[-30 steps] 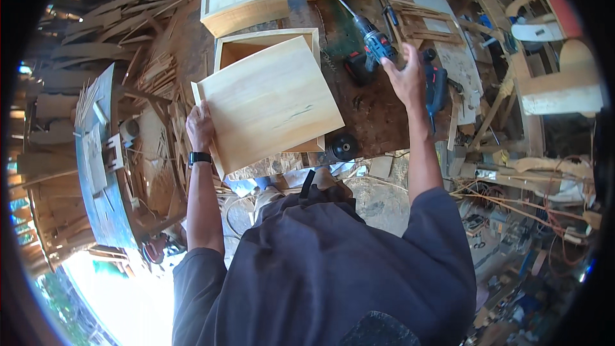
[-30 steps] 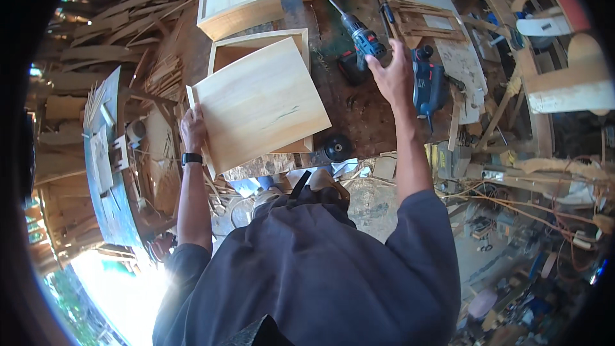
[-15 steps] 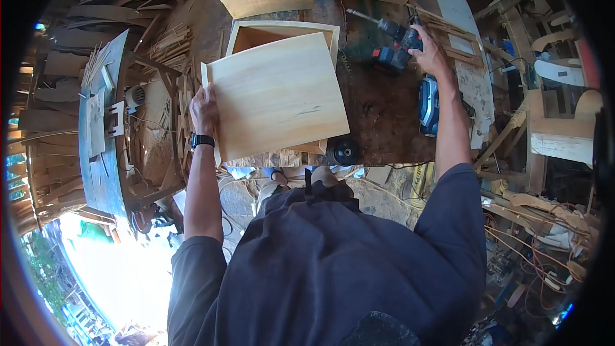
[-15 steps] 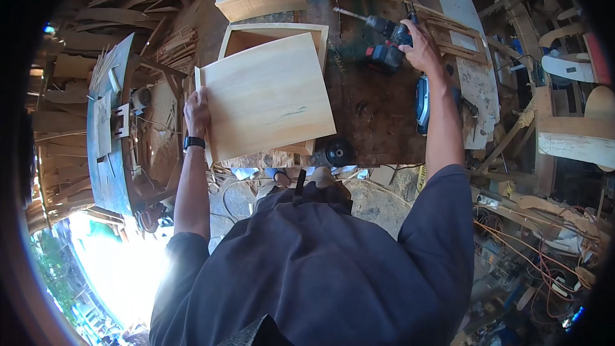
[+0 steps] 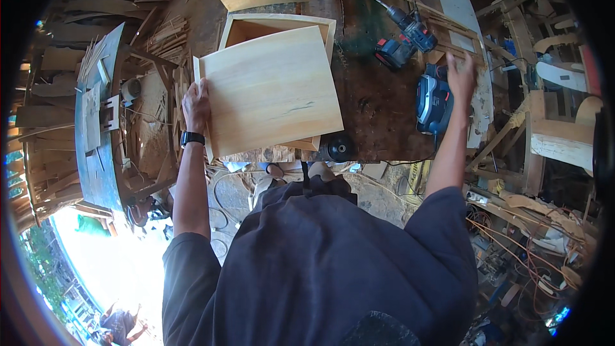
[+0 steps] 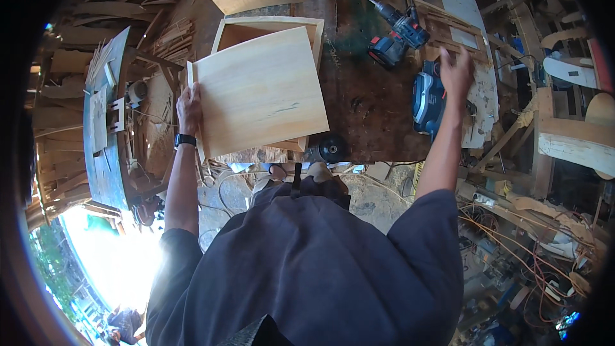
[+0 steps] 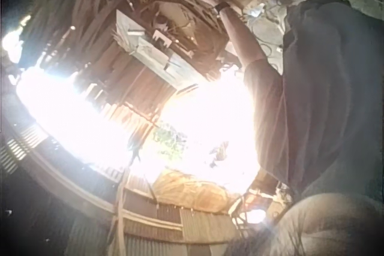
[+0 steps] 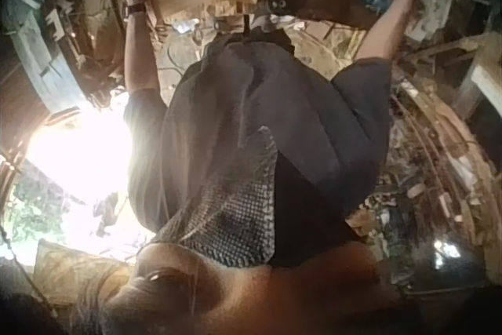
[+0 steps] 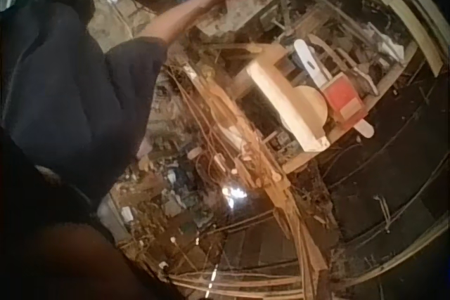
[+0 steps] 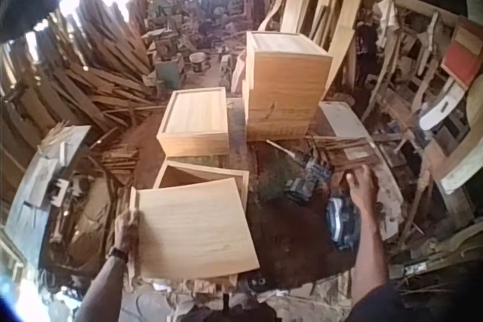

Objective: The person uses an electric planer to sand the surface of a wood drawer panel, then fits the panel onto a wood drawer and carries the completed drawer to a stack.

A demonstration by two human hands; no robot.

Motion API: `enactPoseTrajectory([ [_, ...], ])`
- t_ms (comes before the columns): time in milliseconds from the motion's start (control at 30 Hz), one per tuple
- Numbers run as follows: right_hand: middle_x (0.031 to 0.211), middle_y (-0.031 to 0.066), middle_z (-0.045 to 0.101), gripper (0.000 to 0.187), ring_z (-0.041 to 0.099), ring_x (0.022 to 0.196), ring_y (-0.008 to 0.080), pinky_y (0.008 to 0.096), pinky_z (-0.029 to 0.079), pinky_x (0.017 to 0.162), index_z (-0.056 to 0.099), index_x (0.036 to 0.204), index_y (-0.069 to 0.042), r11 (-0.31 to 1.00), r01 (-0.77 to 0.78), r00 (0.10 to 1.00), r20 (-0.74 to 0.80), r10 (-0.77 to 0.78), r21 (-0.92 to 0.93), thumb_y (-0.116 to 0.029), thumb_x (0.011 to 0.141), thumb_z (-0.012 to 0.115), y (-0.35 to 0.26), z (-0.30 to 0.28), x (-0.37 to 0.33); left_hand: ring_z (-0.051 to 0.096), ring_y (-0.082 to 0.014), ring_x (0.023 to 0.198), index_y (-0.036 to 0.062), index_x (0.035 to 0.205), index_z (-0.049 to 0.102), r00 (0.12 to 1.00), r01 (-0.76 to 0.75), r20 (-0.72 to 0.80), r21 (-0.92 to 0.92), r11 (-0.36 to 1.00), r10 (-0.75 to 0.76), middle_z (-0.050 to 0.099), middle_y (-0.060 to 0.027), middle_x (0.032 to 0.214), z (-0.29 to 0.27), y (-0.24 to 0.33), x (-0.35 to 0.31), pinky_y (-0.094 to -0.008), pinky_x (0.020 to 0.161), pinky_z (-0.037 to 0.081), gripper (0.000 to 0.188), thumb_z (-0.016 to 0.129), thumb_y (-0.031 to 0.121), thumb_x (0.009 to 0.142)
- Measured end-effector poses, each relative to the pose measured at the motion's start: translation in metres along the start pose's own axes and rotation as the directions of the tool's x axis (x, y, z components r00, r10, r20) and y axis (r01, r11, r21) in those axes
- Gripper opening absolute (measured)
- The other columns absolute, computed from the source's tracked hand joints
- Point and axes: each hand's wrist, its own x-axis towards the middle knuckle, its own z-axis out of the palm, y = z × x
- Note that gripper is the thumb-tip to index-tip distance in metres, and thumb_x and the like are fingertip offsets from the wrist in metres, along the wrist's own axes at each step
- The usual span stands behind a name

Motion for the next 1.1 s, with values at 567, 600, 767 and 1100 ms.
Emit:
enactPoseTrajectory([
  [567, 0.094, 0.0107, 0.063, 0.031, 0.054, 0.044, 0.0177, 0.0309, 0.045, 0.039, 0.057, 0.113, -0.001, 0.585, -0.653, 0.731, 0.602, 0.320, 0.482, -0.012, 0.088, 0.068, -0.030, -0.065, -0.137, 0.060, -0.0513, 0.091, -0.0005, 0.097, 0.062, 0.998, 0.018, 0.053, 0.109, 0.994, -0.024, 0.065, -0.0322, 0.097, -0.001, -0.017, 0.009, -0.0545, 0.078, 0.047, 0.055, 0.045, 0.051, 0.103],
  [600, 0.097, 0.0110, 0.063, 0.035, 0.054, 0.045, 0.0176, 0.0305, 0.045, 0.038, 0.055, 0.119, -0.001, 0.534, -0.677, 0.717, 0.617, 0.324, 0.506, -0.011, 0.088, 0.067, -0.041, -0.081, -0.150, 0.061, -0.0515, 0.092, -0.0007, 0.098, 0.062, 1.000, 0.006, 0.029, 0.133, 0.991, -0.010, 0.065, -0.0324, 0.099, 0.002, -0.015, 0.007, -0.0547, 0.079, 0.047, 0.054, 0.044, 0.050, 0.104],
  [767, 0.105, 0.0123, 0.061, 0.065, 0.055, 0.051, 0.0157, 0.0290, 0.047, 0.043, 0.037, 0.145, -0.002, 0.455, -0.655, 0.745, 0.618, 0.253, 0.604, -0.003, 0.087, 0.066, -0.108, -0.145, -0.211, 0.062, -0.0508, 0.095, -0.0011, 0.097, 0.062, 0.997, -0.054, 0.057, 0.182, 0.982, 0.044, 0.067, -0.0311, 0.100, 0.009, -0.009, 0.007, -0.0547, 0.079, 0.049, 0.052, 0.043, 0.047, 0.105],
  [1100, 0.103, 0.0138, 0.062, 0.046, 0.053, 0.052, 0.0124, 0.0264, 0.047, 0.046, 0.040, 0.144, -0.004, 0.497, -0.491, 0.856, 0.501, 0.125, 0.715, -0.018, 0.103, 0.055, -0.210, -0.203, -0.250, 0.064, -0.0519, 0.089, 0.0044, 0.095, 0.058, 0.994, -0.104, 0.038, -0.009, 0.995, 0.105, 0.068, -0.0292, 0.093, 0.007, 0.005, -0.005, -0.0610, 0.081, 0.050, 0.048, 0.043, 0.049, 0.103],
])
